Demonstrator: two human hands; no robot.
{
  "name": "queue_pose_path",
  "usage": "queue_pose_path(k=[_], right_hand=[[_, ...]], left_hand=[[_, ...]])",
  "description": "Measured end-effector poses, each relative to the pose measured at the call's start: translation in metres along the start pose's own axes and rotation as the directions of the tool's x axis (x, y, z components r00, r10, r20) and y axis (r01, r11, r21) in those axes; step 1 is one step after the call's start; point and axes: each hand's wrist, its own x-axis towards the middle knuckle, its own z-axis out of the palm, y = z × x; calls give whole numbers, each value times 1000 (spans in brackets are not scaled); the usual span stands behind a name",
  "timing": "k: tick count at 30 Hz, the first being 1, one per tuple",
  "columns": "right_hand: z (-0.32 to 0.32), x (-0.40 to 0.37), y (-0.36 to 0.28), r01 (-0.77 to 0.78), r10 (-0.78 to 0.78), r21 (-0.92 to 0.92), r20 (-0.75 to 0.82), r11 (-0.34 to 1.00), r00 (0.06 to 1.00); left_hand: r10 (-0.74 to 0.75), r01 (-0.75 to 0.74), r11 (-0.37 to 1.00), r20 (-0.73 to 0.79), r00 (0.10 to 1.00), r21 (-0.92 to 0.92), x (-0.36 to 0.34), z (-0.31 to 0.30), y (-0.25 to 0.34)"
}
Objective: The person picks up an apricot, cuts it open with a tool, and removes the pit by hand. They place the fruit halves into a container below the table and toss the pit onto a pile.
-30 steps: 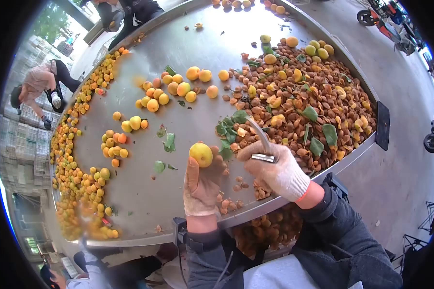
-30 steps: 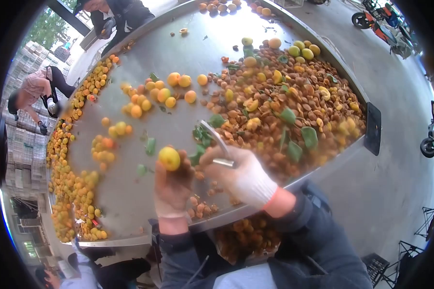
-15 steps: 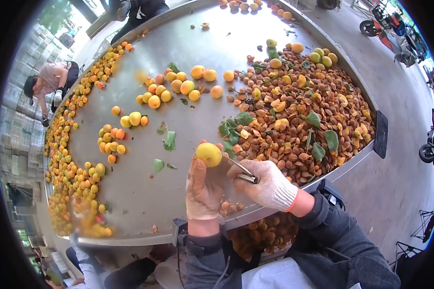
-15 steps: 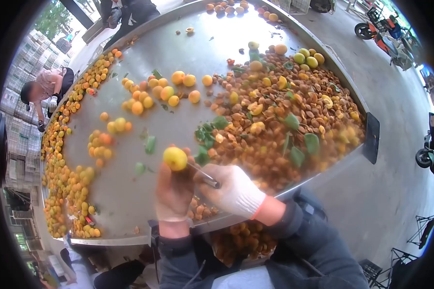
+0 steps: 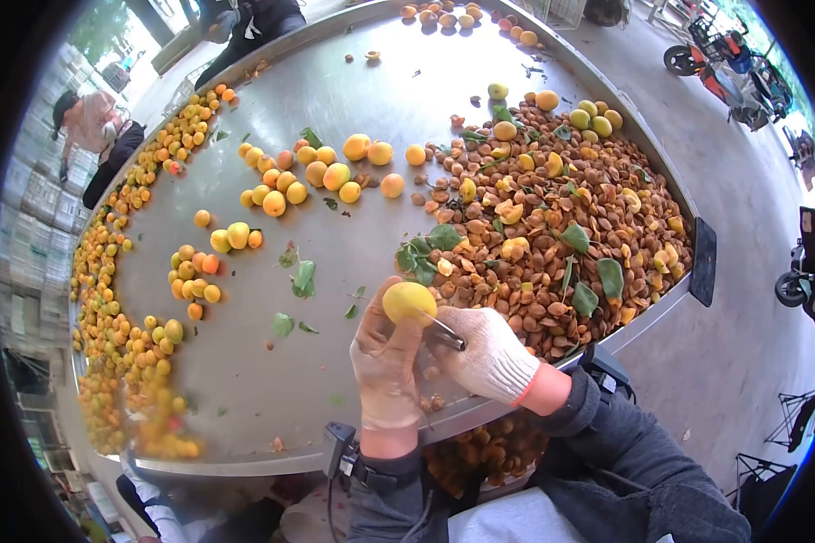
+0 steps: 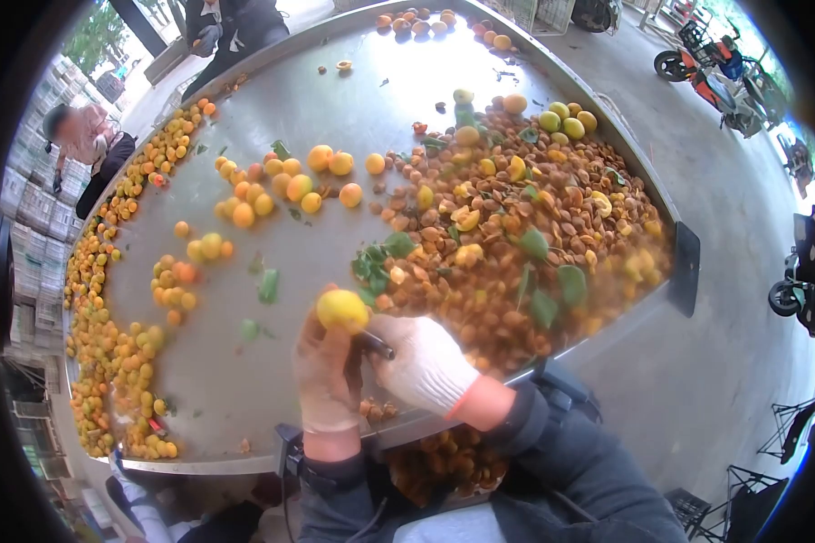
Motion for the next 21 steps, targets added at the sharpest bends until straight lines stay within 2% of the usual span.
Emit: queue_pose_path(k=[2,3,4,5,6,7,8,9,10,11,12,13,15,17,18,19,20,21], right_hand=[[-2,3,-3,-20,19,-27,-27,999,999],[-4,4,-2,-26,25,-30,-26,999,999],[-6,5,-1,-95,94,22,50,995,994],[-9,6,0,-165,156,69,127,984,980],[-11,6,0,-124,113,76,132,989,985],[-12,6,0,-122,112,73,133,990,985],[-13,6,0,-111,101,67,139,992,985],[-13,6,-2,-97,87,60,147,993,985],[-9,7,0,-91,82,57,153,994,985],[-3,8,5,-20,16,64,59,998,998],[-1,9,3,49,-46,66,-40,997,998],[-2,8,1,46,-44,65,-39,997,998],[-7,8,-8,-46,49,-55,51,997,998],[-6,6,-5,-63,67,-66,61,996,996],[-5,6,-4,-73,78,-74,63,995,995],[-4,6,-1,-76,81,-73,62,994,995],[-2,6,4,-43,45,-42,51,998,998],[-2,6,7,-8,9,-11,39,1000,999]], left_hand=[[-6,8,999,-43,999,46,-2,3,0],[61,-54,981,-30,998,188,-4,7,3],[124,-114,938,-8,992,326,-6,10,5],[119,-110,940,-9,993,324,-7,11,9],[234,-263,794,123,964,548,-7,9,13],[307,-409,574,277,911,709,-6,8,16],[312,-412,574,276,909,707,-6,9,16],[286,-343,788,190,939,511,-6,10,13],[233,-256,931,116,966,262,-6,10,11],[237,-259,930,112,965,261,-4,6,10],[101,-125,968,121,988,218,-2,0,10],[-39,15,984,134,990,175,-1,-3,9],[-38,21,985,96,995,172,-3,1,11],[-38,28,985,53,998,170,-6,5,14],[170,-209,870,127,977,447,-6,6,15],[332,-416,629,256,908,657,-7,6,17],[331,-415,630,257,908,656,-8,7,18],[362,-452,491,297,883,745,-9,8,20]])
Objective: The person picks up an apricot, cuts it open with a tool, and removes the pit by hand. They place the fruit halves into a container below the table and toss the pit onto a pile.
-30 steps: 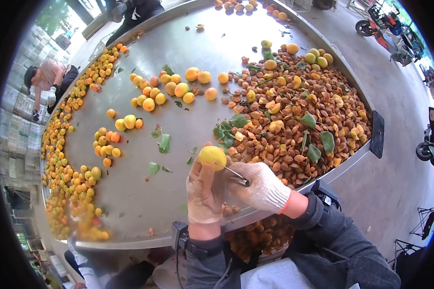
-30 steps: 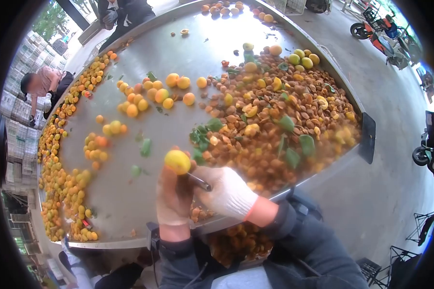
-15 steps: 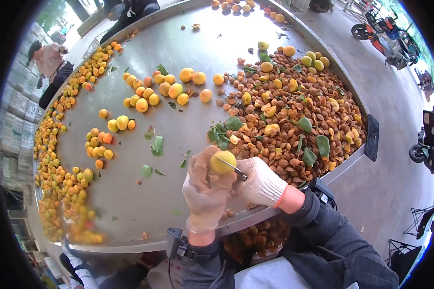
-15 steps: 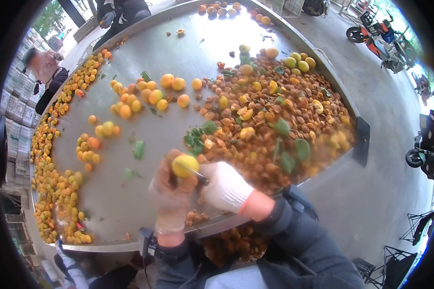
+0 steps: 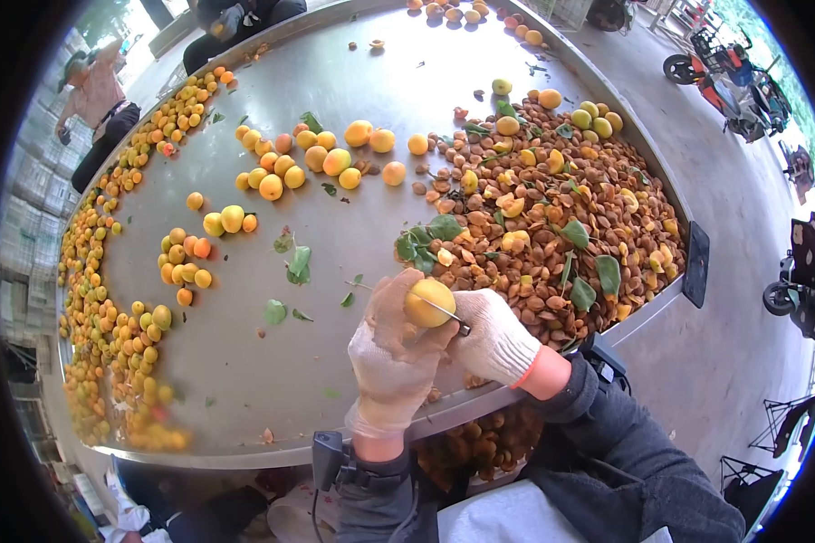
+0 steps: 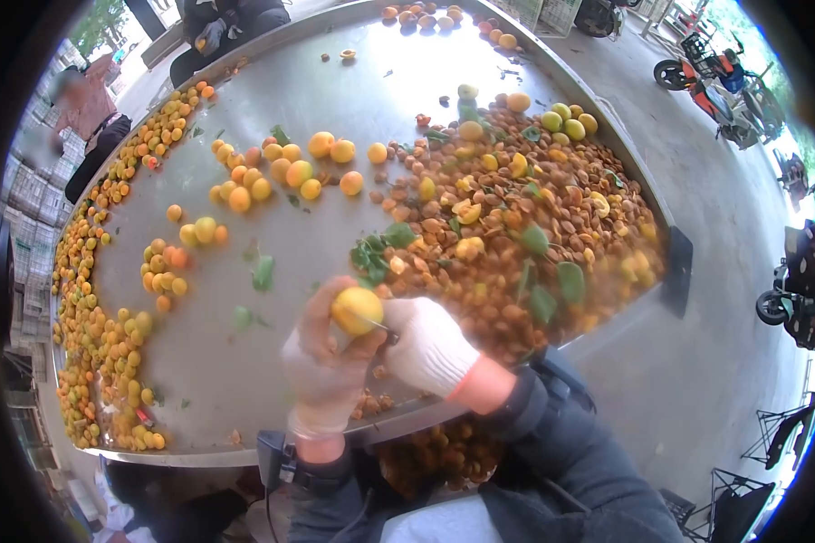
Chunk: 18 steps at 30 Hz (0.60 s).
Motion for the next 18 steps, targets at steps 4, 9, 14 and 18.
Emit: queue_pose_path(k=[4,9,14,18], right_hand=[[0,0,4,63,-63,36,11,997,998],[1,-2,-3,88,-99,-162,-62,983,993],[0,-3,-4,89,-103,-198,-59,976,993],[-3,0,-7,37,-37,-177,1,984,999]], left_hand=[[-20,28,974,37,999,-223,-1,3,-3],[-318,348,611,182,930,-711,-2,4,-14],[-344,334,739,98,934,-586,-6,2,6],[-78,78,996,-17,997,-49,-4,2,11]])
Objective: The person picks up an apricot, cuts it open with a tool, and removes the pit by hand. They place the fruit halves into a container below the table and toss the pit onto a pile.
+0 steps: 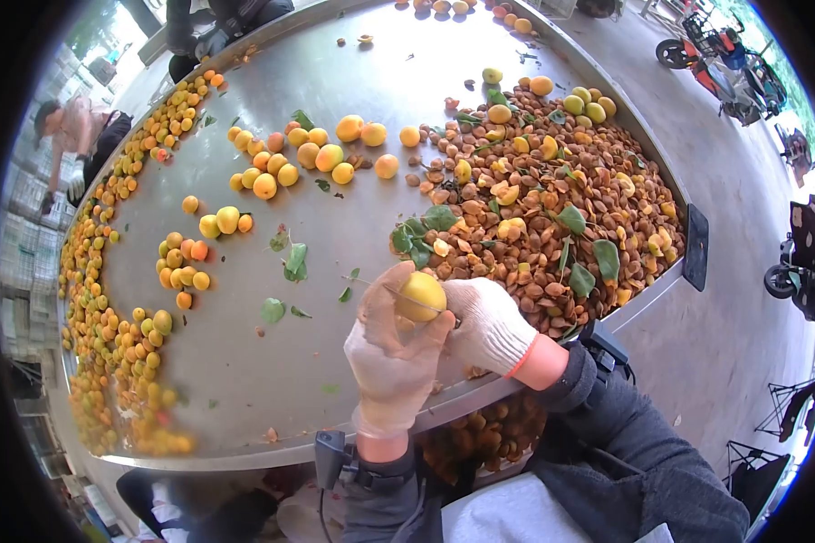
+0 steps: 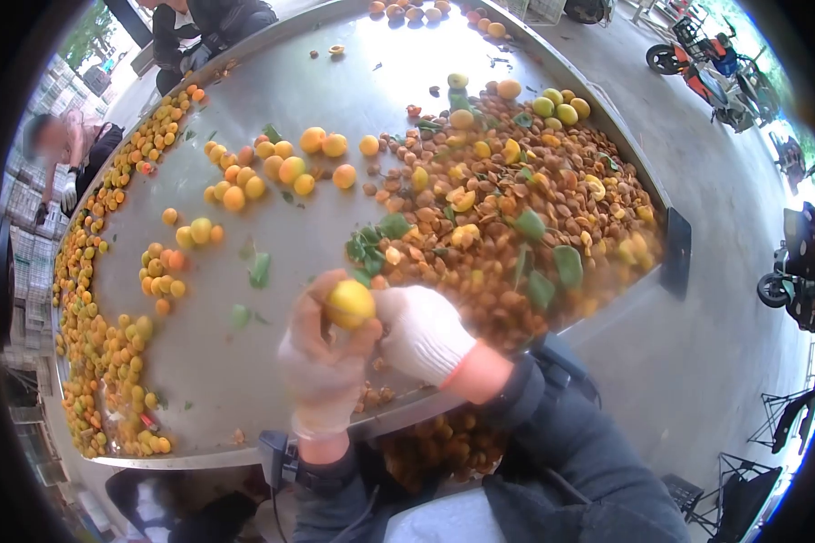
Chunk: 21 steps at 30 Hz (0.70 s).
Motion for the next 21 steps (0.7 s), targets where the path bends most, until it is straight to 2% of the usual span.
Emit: queue_pose_path(k=[1,2,4,5,6,7,9,10,12,14,16,17,18,19,20,21], right_hand=[[1,-1,-1,-1,1,1,-6,1000,1000],[2,-1,-2,1,0,28,-33,1000,999],[4,1,-4,5,-2,54,-58,999,998],[5,2,-5,5,-6,-24,-61,1000,998],[7,2,-3,0,-7,-102,-62,995,998],[8,1,0,-10,4,-100,-61,995,998],[8,1,9,-71,45,155,163,985,986],[6,1,12,-78,51,159,164,984,985],[2,1,15,-206,-10,504,392,839,920],[-1,-3,15,-225,-17,534,410,815,912],[-1,-6,14,-108,-62,469,333,877,941],[-5,-5,12,-141,19,266,413,954,911],[-12,-4,9,-128,6,272,411,954,912],[-21,-5,5,-117,44,158,404,980,914],[-30,-6,3,-110,84,44,391,993,916],[-42,-9,4,-39,28,28,322,999,946]], left_hand=[[-49,46,993,-25,998,-113,1,3,-1],[-44,41,993,-24,999,-113,1,7,-2],[-194,120,878,-116,974,-463,0,14,-3],[-194,121,879,-114,974,-462,1,14,-3],[-163,117,930,-105,981,-350,0,14,-3],[-137,113,966,-90,986,-234,-1,13,-4],[-174,159,966,-59,983,-204,1,8,-7],[-199,191,967,-31,980,-169,1,5,-8],[-206,204,960,11,978,-193,1,3,-2],[-204,212,951,57,977,-223,1,1,3],[-216,256,927,167,962,-276,2,-5,1],[-207,245,931,162,965,-270,2,-4,-6],[-211,259,869,157,965,-422,1,-2,-17],[-213,263,784,154,965,-563,2,-2,-24],[-207,255,791,149,967,-556,5,-8,-24],[-276,257,701,78,958,-665,9,-15,-25]])
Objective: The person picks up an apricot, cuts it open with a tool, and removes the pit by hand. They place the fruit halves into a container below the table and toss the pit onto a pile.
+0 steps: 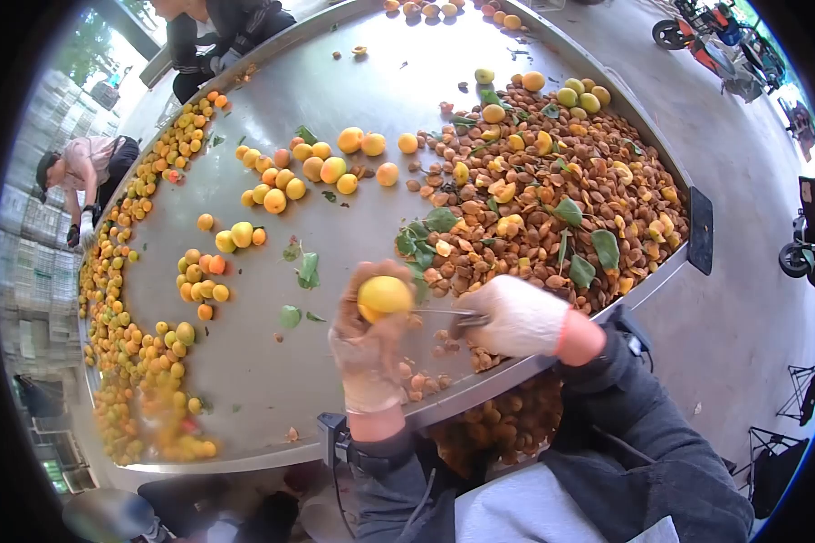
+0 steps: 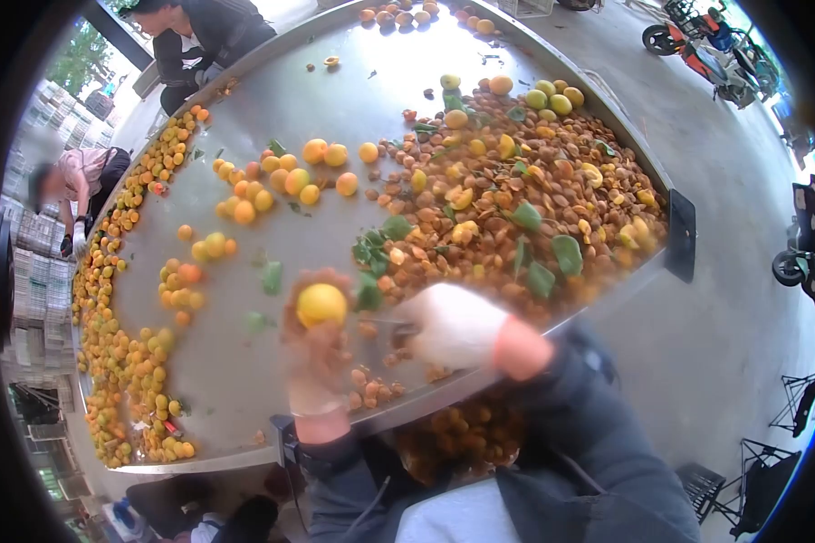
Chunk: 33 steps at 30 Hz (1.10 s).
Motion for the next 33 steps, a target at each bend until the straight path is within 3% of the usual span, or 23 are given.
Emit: queue_pose_path(k=[1,2,3,4,5,7,8,9,11,13,15,16,17,19,20,22,23,25,26,27,28,30,33], right_hand=[[-7,-5,3,-62,71,233,-30,970,997],[-8,-5,2,-66,137,402,-150,913,979],[-9,-7,-3,-49,226,558,-253,828,941],[-9,-6,-15,-3,234,623,-290,782,928],[-4,-3,-18,35,198,619,-304,785,932],[11,4,-13,139,-99,35,-533,990,840],[12,6,-6,181,-160,-6,-492,984,856],[8,4,-5,173,-153,-4,-496,985,855],[1,-1,-8,117,-1,378,-294,918,956],[1,-2,-4,138,-8,422,-296,896,955],[1,-3,-1,-47,192,721,-121,691,974],[2,-5,0,6,165,721,-167,692,972],[0,-3,0,70,125,713,-218,698,968],[-23,-19,-26,-191,224,727,52,660,973],[-22,-21,-17,-189,214,725,59,662,975],[-15,-25,3,111,-321,559,294,822,900],[-14,-33,4,-65,-203,523,439,850,875],[-17,-31,-2,-45,-45,361,236,932,971],[-12,-27,2,111,-99,380,-49,918,994],[-16,-28,-15,59,106,577,-248,815,963],[-13,-24,-16,55,114,574,-254,817,961],[-9,-17,-14,517,78,679,-641,521,764],[-2,-7,-22,681,127,672,-733,292,669]], left_hand=[[-18,4,989,-98,995,-145,2,-3,3],[-25,40,997,-189,982,72,1,0,4],[-29,43,997,-193,981,69,-2,6,1],[146,-83,838,-74,987,539,-5,14,-3],[236,-224,464,124,964,857,-7,20,-7],[300,-333,345,233,925,877,-10,25,-15],[371,-428,209,333,867,879,-12,26,-17],[365,-430,213,337,868,877,-14,28,-18],[389,-471,325,338,857,820,-18,29,-14],[354,-453,334,336,873,827,-20,27,-13],[301,-422,352,326,896,836,-24,23,-9],[185,-217,792,115,976,570,-24,19,-3],[-16,18,993,-20,1000,119,-21,17,2],[12,-7,994,-43,999,113,-16,11,1],[-53,53,999,-77,996,6,-14,10,-1],[-112,101,989,-110,988,-104,-13,5,-1],[-138,131,987,-84,987,-89,-13,2,-1],[-170,166,984,-60,984,-72,-14,1,-1],[-204,204,979,-63,977,-8,-15,5,-1],[-239,242,969,-65,969,55,-16,9,-2],[-245,248,967,-57,968,51,-18,14,-3],[-314,324,937,-94,945,127,-21,25,-5],[-292,295,929,-48,955,224,-23,30,-18]])
